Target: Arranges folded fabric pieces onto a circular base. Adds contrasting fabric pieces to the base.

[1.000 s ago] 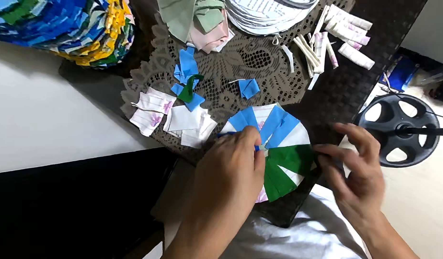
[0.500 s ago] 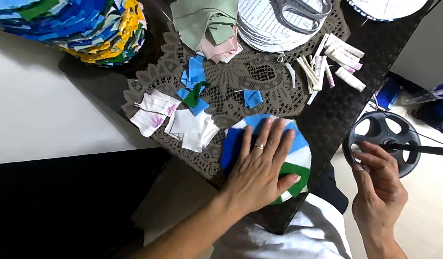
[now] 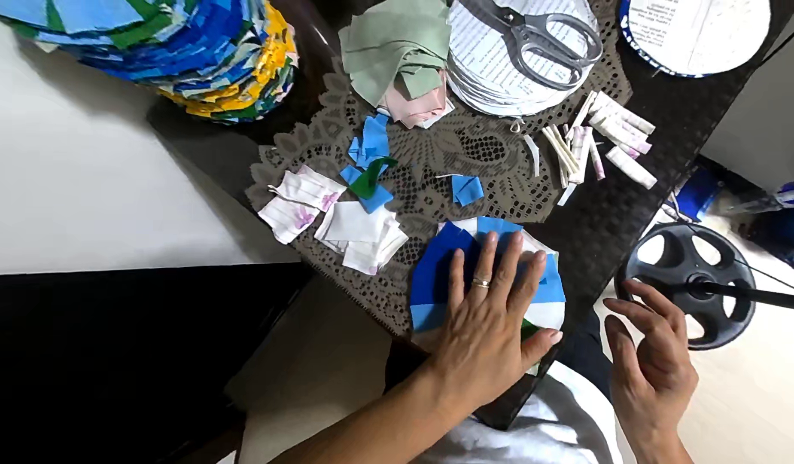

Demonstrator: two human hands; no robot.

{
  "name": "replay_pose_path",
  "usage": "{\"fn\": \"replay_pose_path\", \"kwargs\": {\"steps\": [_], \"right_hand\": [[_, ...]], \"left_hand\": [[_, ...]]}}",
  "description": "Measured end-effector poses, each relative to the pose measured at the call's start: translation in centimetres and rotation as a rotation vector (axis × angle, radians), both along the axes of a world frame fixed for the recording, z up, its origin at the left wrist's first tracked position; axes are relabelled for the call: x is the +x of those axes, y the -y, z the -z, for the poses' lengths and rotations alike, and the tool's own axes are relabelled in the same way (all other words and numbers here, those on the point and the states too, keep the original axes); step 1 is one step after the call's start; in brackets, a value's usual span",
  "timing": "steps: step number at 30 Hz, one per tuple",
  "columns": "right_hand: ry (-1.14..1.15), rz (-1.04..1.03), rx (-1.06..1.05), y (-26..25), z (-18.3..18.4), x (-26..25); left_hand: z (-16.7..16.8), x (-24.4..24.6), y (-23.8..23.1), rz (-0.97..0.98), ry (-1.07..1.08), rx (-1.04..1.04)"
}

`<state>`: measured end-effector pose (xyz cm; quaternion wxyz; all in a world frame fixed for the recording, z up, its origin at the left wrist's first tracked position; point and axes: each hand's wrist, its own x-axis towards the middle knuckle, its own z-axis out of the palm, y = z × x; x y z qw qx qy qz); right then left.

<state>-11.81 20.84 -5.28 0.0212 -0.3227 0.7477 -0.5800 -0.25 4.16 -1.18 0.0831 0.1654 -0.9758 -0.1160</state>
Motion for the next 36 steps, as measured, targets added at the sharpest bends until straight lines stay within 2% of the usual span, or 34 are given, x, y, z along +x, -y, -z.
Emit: {"fn": "replay_pose_path", "kwargs": {"steps": [2, 5, 8, 13, 15, 18, 21, 24, 28, 31, 36], "right_hand": [[-0.016, -0.012, -0.009, 0.2, -0.1, 0.0], [-0.060, -0.020, -0.013, 0.2, -0.1, 0.0], [-0.183, -0.035, 0.001, 0.6, -0.3, -0.2], [-0.375, -0.120, -0.031, 4.1, -2.3, -1.0], [-0.397, -0.151, -0.048, 5.8, -3.1, -1.6], [-0.399, -0.232, -0.052, 7.9, -3.8, -2.4], [-0.320, -0.260, -0.055, 9.2, -4.1, -3.0], [-0.263, -0.267, -0.062, 9.8, -4.3, -3.0], [-0.228, -0.290, -0.081, 10.3, -4.4, -2.5], [-0.215, -0.274, -0.062, 10.6, -4.7, -2.4], [-0.113, -0.273, 0.000, 11.4, -6.7, -3.5]], "left_hand": [[0.0, 0.2, 1.1, 0.094, 0.007, 0.009], [-0.2, 0.9, 3.6, 0.341, 0.028, 0.051], [-0.5, 1.3, 5.9, 0.544, 0.048, 0.038], [-1.1, 1.3, 6.3, 0.603, 0.066, 0.073], [-1.6, 1.4, 6.2, 0.519, 0.004, 0.116], [-3.3, 1.5, 8.0, 0.177, -0.113, 0.074], [-5.7, 1.5, 12.6, -0.209, -0.054, 0.103], [-6.3, 1.4, 15.5, -0.419, -0.033, 0.081], [-5.9, -0.1, 16.0, -0.513, 0.100, 0.063], [-5.9, -0.3, 16.6, -0.528, 0.045, 0.087], [-7.7, 0.0, 16.1, -0.604, -0.159, 0.454]]}}
